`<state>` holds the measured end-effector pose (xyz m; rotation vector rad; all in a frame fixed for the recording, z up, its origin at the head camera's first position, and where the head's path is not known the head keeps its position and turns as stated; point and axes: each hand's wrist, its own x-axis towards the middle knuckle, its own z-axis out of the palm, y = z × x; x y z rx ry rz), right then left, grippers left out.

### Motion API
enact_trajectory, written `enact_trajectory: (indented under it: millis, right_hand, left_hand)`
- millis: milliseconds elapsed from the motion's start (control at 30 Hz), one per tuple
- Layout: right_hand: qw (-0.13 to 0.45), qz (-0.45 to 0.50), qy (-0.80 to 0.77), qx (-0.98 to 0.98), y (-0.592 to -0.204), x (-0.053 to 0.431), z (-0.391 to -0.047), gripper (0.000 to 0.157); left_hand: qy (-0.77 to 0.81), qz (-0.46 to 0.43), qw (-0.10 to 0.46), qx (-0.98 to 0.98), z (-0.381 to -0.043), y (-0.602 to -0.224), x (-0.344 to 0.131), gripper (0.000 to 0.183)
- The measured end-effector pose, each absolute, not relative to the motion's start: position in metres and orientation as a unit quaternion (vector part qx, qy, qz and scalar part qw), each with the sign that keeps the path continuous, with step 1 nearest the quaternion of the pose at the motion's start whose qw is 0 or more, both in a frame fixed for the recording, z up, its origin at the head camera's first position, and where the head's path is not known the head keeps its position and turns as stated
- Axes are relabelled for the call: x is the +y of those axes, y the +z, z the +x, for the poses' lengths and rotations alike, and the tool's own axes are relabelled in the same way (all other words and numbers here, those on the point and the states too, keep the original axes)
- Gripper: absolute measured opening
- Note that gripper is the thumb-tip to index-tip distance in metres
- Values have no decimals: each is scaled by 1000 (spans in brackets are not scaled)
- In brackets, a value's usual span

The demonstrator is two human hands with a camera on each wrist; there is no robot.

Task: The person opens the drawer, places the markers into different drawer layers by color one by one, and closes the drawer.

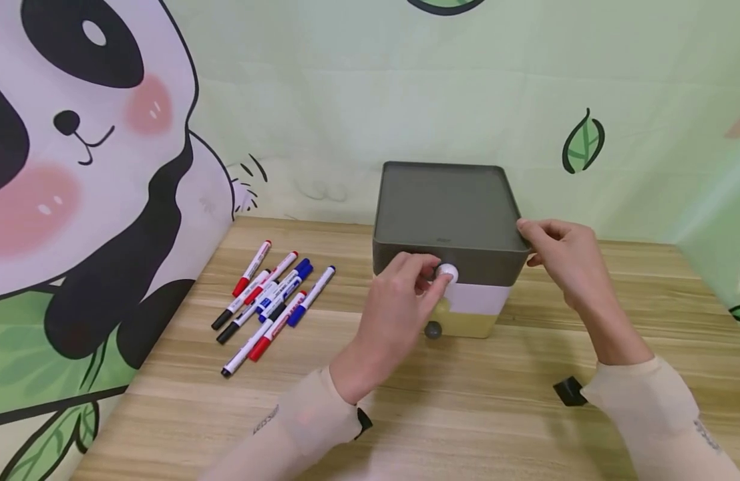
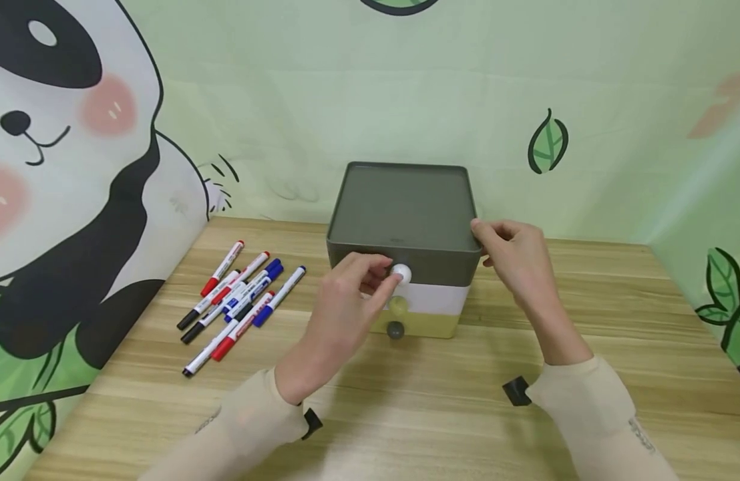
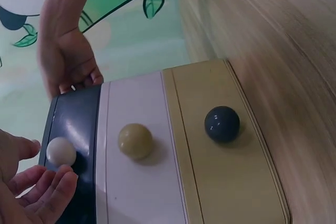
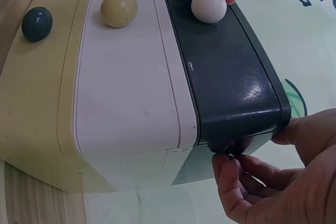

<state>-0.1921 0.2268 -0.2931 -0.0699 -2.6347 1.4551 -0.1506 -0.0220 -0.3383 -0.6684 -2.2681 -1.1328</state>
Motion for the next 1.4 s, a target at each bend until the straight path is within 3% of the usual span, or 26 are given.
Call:
enact_trajectory:
  millis: [300,667,1400]
  right_hand:
    - [65,-23,492,-868,-293,227,-200,60]
    - [58,-26,495,-867,-292,228,-199,59]
    - [33,-17,477,-878,-290,233,-199,61]
  left_hand:
    - [-350,-267,296,-848,-153,-348,-10,30]
    - [-281,-253,326,-867,-153,-348,-4,25]
    - [-259,-286,317,-866,-118,-341,-16,15]
